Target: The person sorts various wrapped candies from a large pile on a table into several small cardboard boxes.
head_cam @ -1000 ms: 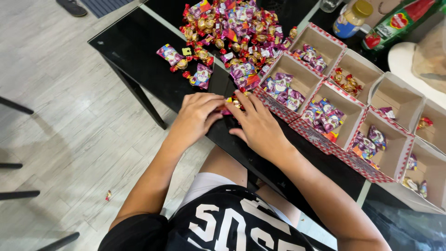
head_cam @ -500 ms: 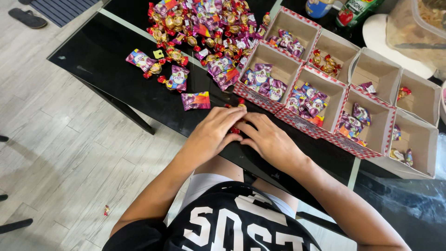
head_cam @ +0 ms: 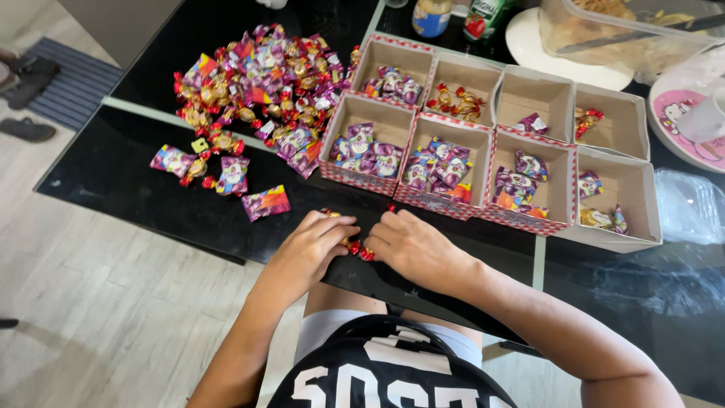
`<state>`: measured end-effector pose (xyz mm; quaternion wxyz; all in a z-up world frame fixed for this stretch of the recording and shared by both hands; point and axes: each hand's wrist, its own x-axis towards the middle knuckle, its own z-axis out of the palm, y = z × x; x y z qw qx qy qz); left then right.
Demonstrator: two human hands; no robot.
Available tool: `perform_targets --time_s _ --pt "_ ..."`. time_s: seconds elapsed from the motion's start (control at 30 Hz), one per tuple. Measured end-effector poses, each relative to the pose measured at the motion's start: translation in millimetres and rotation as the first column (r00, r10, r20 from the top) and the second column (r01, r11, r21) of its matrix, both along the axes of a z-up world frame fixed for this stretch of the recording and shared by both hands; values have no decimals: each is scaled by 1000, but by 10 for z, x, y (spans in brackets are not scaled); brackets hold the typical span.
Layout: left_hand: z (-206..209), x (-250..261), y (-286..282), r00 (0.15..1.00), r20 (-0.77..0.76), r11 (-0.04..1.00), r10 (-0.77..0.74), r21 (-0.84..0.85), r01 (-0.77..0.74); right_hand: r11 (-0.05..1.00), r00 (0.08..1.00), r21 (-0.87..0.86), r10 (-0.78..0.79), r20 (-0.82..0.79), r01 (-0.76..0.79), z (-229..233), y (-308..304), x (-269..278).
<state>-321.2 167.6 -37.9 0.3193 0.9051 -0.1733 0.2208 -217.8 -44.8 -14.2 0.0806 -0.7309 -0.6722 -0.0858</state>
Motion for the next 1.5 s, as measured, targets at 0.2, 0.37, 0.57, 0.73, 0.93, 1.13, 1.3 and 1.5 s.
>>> perform_targets --time_s 0.2,0.37,0.57,0.73,0.93,1.13,1.3,1.5 --pt "94 32 -67 999 -51 992 10 126 -3 983 995 153 101 -20 -96 223 -83 -101" --pt "136 84 -215 1000 15 984 -9 179 6 963 997 268 -13 -70 32 621 -493 172" --pt "133 144 -286 995 77 961 -61 274 38 715 809 394 -564 -164 578 905 -1251 963" --pt "114 228 -328 995 91 974 -33 224 12 493 629 425 -725 -281 759 704 -1841 1542" --pt "451 379 -382 979 158 975 -127 204 93 538 616 318 -748 -247 781 654 -2078 1734" --pt "626 1288 -593 912 314 915 -266 380 136 593 601 161 -688 -407 789 850 -1974 1508" --pt "415 2576 -863 858 410 820 -311 571 25 626 616 56 -739 -273 777 924 -1809 1312" --pt "296 2727 -800 848 456 806 -270 589 -60 739 761 180 -630 -156 649 1037 -1378 820"
